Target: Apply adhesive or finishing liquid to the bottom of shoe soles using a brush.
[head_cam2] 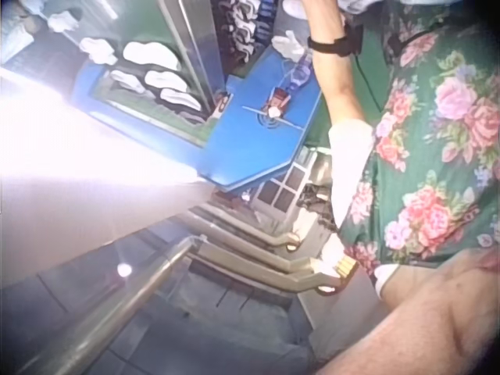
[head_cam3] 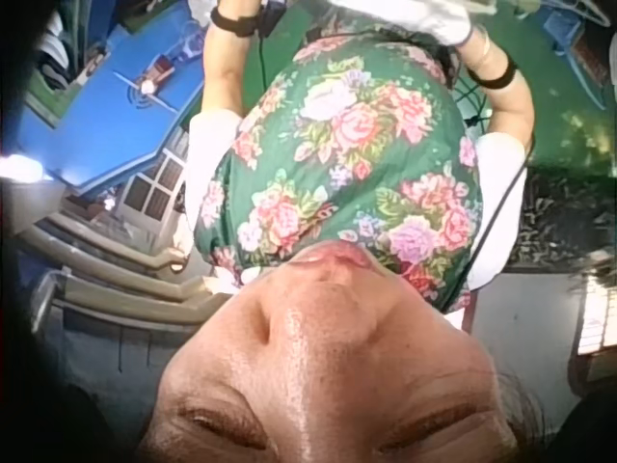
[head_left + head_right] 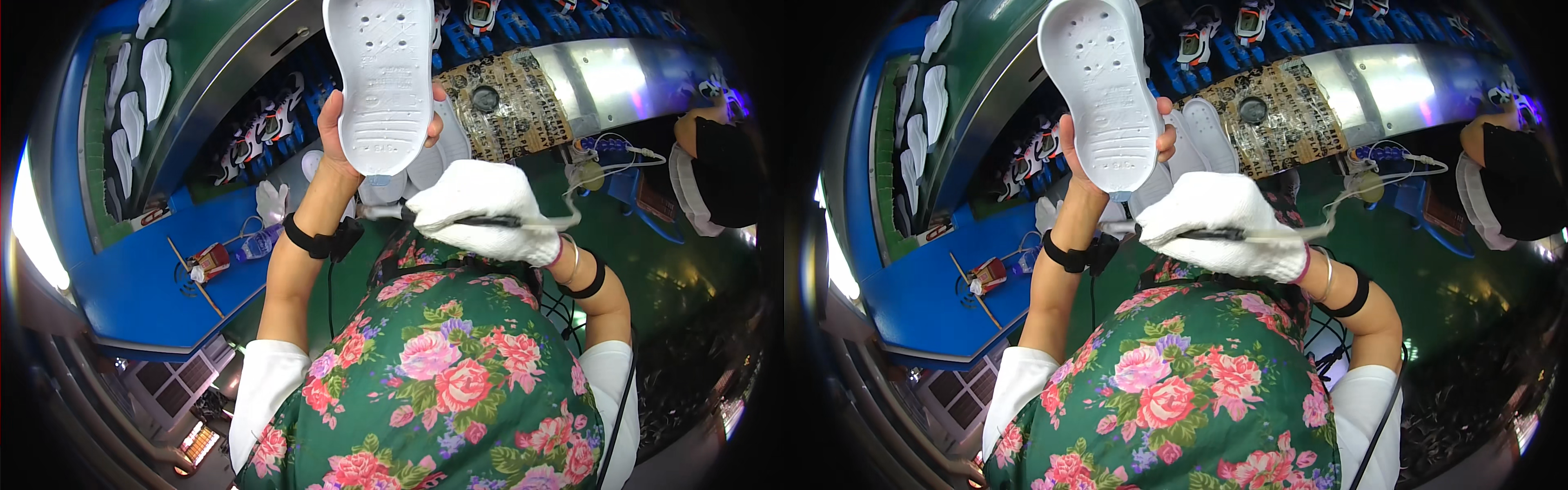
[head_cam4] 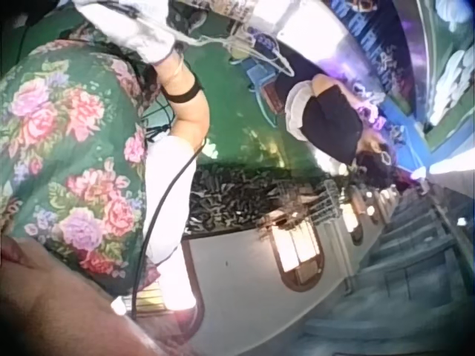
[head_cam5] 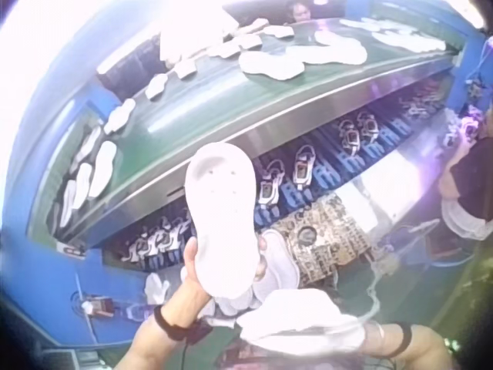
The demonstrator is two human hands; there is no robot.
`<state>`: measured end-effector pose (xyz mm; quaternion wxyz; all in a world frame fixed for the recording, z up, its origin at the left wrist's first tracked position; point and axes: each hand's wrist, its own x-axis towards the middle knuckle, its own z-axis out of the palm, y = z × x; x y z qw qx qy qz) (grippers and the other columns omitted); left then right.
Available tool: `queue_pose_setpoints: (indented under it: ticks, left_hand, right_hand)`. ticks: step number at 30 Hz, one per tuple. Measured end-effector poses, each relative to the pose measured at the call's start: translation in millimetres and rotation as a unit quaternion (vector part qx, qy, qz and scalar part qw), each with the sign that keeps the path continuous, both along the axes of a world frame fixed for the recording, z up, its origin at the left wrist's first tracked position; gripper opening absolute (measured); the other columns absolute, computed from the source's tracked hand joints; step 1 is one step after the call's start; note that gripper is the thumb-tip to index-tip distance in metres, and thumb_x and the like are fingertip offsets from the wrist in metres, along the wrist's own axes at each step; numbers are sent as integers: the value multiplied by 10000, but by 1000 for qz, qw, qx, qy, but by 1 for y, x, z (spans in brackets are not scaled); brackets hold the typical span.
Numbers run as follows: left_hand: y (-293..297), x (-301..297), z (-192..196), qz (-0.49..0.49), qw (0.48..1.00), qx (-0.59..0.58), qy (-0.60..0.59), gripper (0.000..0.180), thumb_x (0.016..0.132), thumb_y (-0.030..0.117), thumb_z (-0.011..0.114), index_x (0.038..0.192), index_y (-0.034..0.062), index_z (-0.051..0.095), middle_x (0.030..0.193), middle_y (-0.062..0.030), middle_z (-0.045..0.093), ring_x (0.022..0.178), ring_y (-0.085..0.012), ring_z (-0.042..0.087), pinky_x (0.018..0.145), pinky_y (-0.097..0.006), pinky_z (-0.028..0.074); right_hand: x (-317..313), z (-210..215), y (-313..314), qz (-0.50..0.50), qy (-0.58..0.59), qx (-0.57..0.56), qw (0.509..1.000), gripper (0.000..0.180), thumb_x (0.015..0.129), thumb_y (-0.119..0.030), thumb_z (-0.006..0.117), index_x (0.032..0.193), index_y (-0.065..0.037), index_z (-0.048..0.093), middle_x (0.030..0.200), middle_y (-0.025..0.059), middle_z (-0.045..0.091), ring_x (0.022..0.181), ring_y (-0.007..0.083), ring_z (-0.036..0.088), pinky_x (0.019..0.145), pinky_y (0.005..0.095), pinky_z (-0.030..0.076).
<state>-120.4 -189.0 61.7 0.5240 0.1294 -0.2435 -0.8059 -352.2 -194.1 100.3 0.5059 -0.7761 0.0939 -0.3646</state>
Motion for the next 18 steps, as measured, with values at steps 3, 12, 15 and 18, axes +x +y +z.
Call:
queue_pose_setpoints:
  ticks: [3, 12, 15, 18]
  left_hand:
    - [-3, 0, -3, -4, 999, -37, 37, 972, 818, 695, 563, 1529, 71, 341, 1357, -299, 482, 983, -393, 606, 755, -410, 502]
    - [-8, 10, -4, -64, 996, 35, 55, 862, 881, 606, 516, 1527, 63, 340, 1352, -348, 493, 1061, -432, 648, 902, -485, 546]
    - [-10, 11, -6, -64, 997, 11, 45, 861, 878, 594, 531, 1523, 55, 342, 1350, -357, 488, 1076, -443, 646, 915, -489, 553]
    - [-12, 6, -3, -37, 997, 33, 53, 857, 880, 596, 531, 1521, 57, 346, 1348, -361, 483, 1060, -443, 647, 894, -472, 560]
  right_hand:
    - [-2, 8, -6, 1, -13, 164, 986, 108, 760, -20, 793, 863, -27, 761, 941, 127, 757, 867, 217, 723, 770, 344, 569]
    - [-4, -4, 1, -24, 1, -178, 984, 312, 706, -34, 790, 1011, -63, 726, 1070, 126, 726, 821, 268, 694, 715, 359, 559]
    - [-1, -1, -2, 1, -34, -36, 999, 257, 740, -14, 787, 988, -52, 734, 1032, 131, 733, 815, 247, 698, 715, 356, 558]
    - [5, 3, -7, -86, -55, 71, 992, 155, 764, 14, 787, 905, -41, 754, 937, 122, 749, 814, 221, 703, 722, 342, 550]
